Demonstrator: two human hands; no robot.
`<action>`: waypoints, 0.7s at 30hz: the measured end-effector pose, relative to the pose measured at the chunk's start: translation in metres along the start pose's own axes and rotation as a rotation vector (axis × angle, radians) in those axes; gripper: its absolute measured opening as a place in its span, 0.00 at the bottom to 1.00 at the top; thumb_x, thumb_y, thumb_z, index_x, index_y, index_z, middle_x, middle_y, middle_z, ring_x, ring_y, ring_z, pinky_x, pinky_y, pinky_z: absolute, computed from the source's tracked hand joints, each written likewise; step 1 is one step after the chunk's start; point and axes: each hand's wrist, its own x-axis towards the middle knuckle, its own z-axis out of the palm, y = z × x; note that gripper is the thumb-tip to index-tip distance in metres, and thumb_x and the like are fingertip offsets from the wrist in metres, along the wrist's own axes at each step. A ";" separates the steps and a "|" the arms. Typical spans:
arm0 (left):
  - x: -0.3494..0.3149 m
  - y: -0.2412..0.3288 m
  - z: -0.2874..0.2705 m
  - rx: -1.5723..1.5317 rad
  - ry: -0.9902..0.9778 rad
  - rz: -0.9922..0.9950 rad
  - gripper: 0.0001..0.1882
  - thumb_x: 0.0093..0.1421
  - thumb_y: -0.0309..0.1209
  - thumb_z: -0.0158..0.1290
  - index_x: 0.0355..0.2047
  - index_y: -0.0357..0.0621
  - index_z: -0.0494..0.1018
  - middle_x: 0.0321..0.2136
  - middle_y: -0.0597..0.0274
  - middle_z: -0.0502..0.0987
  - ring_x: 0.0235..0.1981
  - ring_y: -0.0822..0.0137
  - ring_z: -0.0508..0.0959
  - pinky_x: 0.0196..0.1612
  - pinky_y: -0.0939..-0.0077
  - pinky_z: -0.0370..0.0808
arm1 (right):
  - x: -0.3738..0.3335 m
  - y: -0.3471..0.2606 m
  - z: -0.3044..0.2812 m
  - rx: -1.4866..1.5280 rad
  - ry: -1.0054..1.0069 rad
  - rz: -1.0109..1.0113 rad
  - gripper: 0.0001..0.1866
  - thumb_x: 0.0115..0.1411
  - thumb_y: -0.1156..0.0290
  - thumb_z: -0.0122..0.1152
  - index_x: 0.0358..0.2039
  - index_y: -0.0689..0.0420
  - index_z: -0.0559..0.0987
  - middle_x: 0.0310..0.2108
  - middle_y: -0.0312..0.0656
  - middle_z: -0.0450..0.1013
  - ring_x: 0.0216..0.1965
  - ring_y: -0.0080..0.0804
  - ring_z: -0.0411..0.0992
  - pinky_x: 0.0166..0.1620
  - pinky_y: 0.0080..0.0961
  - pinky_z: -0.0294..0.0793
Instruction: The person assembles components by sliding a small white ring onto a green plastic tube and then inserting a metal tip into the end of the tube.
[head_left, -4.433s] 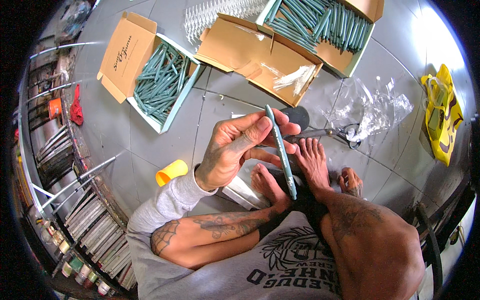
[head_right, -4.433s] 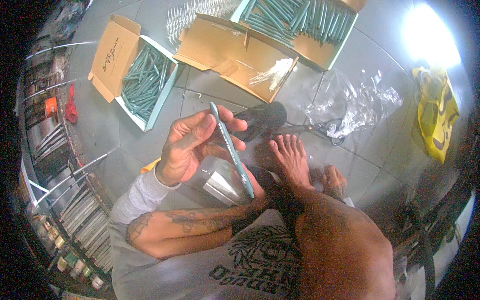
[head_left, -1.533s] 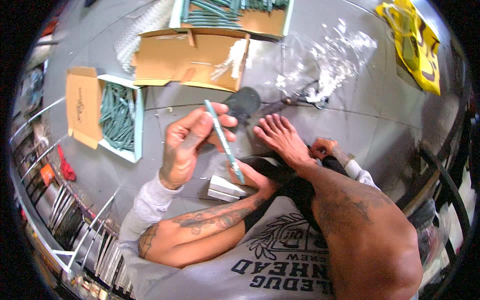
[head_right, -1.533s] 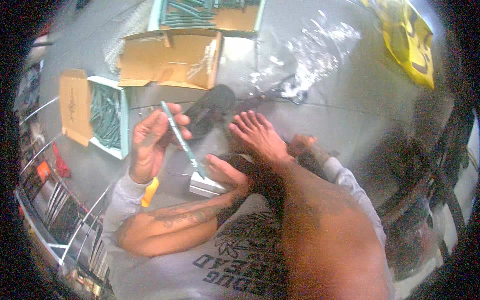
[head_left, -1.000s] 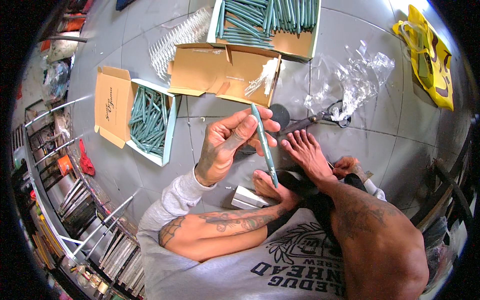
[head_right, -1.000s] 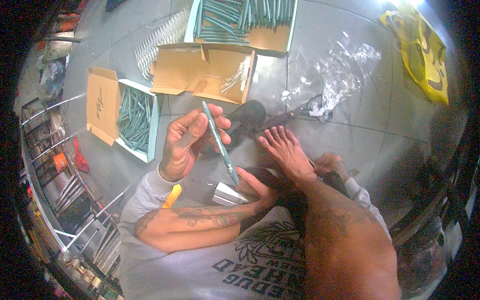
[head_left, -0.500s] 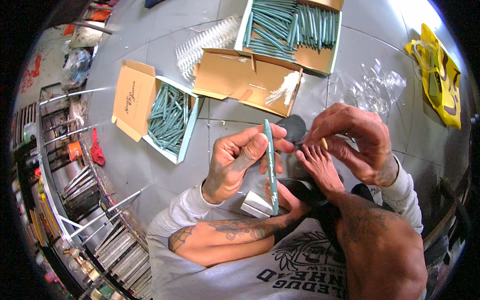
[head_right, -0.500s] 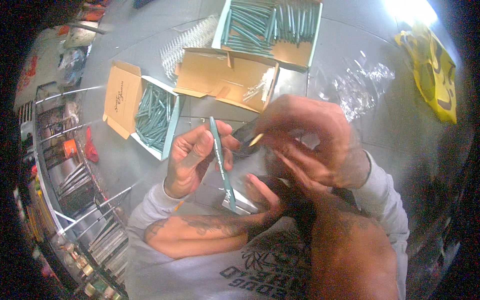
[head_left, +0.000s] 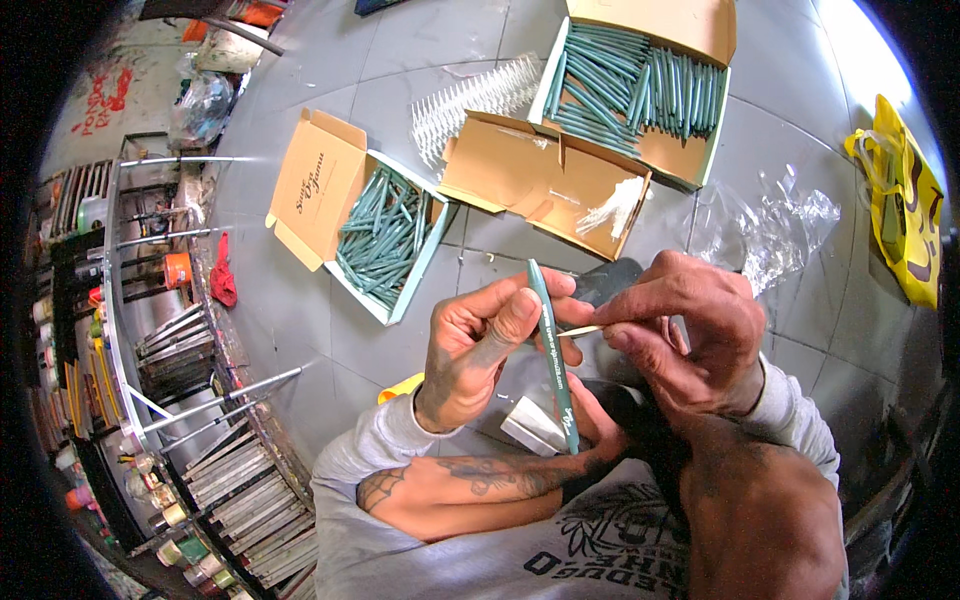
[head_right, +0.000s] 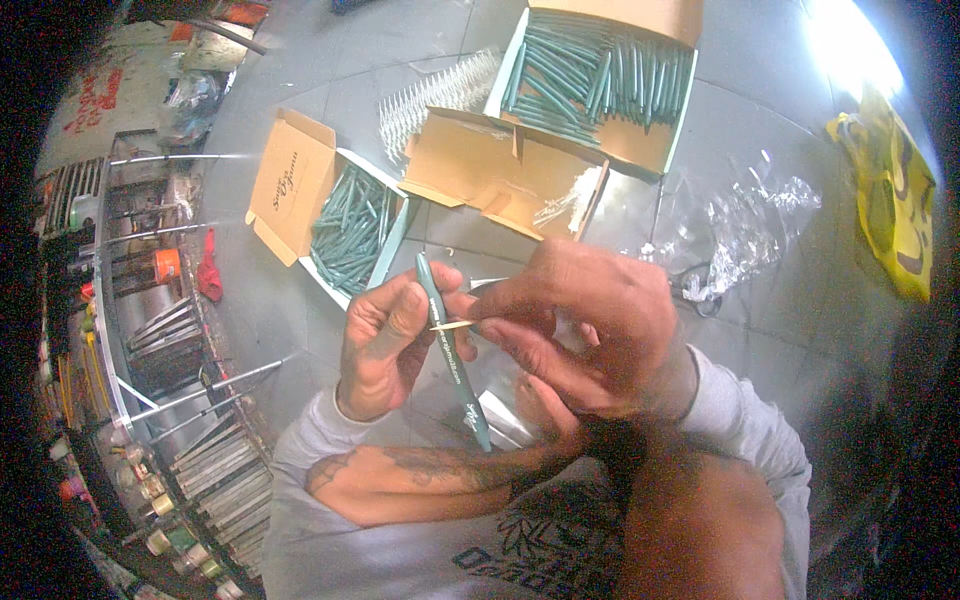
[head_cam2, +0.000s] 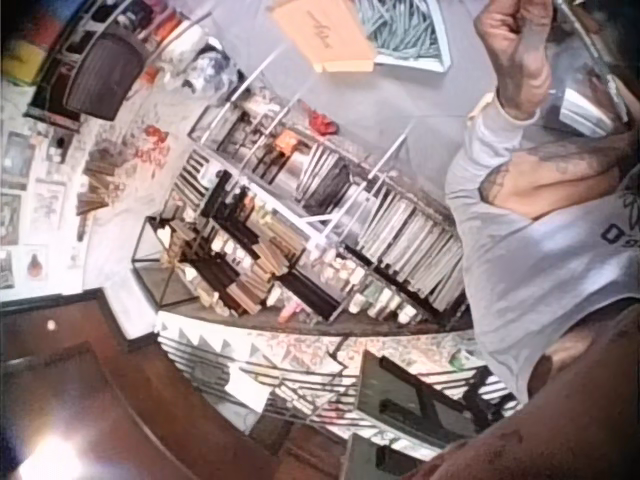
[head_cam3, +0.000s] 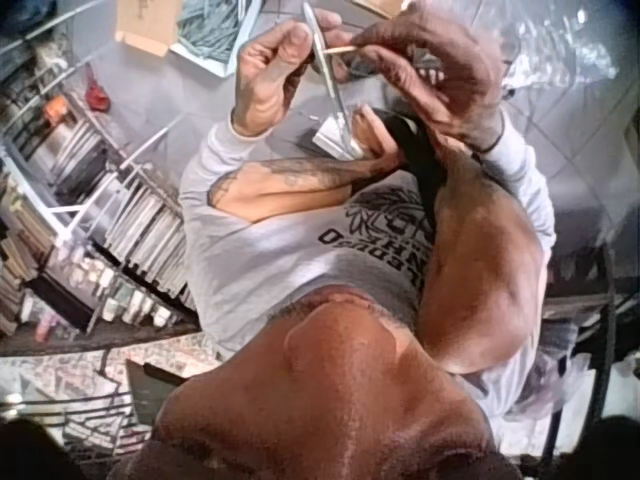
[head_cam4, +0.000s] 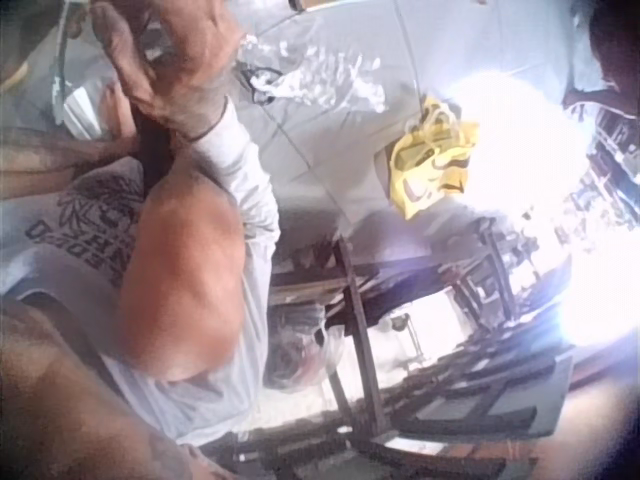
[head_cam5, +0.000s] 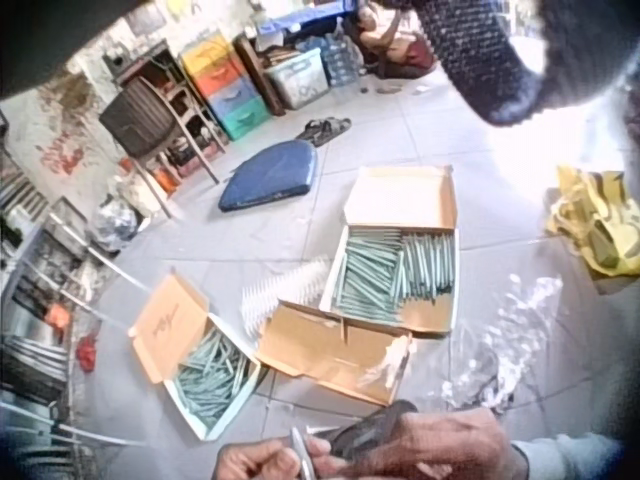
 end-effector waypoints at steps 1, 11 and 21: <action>0.000 0.001 0.000 -0.002 -0.006 -0.001 0.21 0.71 0.40 0.49 0.53 0.34 0.72 0.42 0.50 0.82 0.35 0.67 0.83 0.42 0.72 0.81 | 0.000 0.000 0.001 0.021 0.016 0.001 0.05 0.53 0.82 0.64 0.31 0.61 0.83 0.26 0.40 0.79 0.23 0.28 0.71 0.27 0.25 0.69; 0.001 0.004 0.004 0.049 0.017 0.056 0.22 0.70 0.41 0.52 0.52 0.33 0.74 0.41 0.50 0.82 0.35 0.66 0.82 0.42 0.70 0.81 | 0.000 0.004 0.003 -0.005 -0.008 -0.090 0.15 0.47 0.86 0.65 0.37 0.60 0.81 0.29 0.42 0.76 0.28 0.34 0.77 0.31 0.27 0.76; 0.002 0.008 0.008 0.061 0.026 0.023 0.23 0.69 0.42 0.53 0.52 0.33 0.74 0.40 0.51 0.83 0.35 0.66 0.83 0.41 0.72 0.81 | 0.004 0.002 0.000 -0.019 -0.020 -0.139 0.13 0.47 0.85 0.66 0.35 0.61 0.81 0.30 0.41 0.77 0.30 0.33 0.80 0.32 0.26 0.78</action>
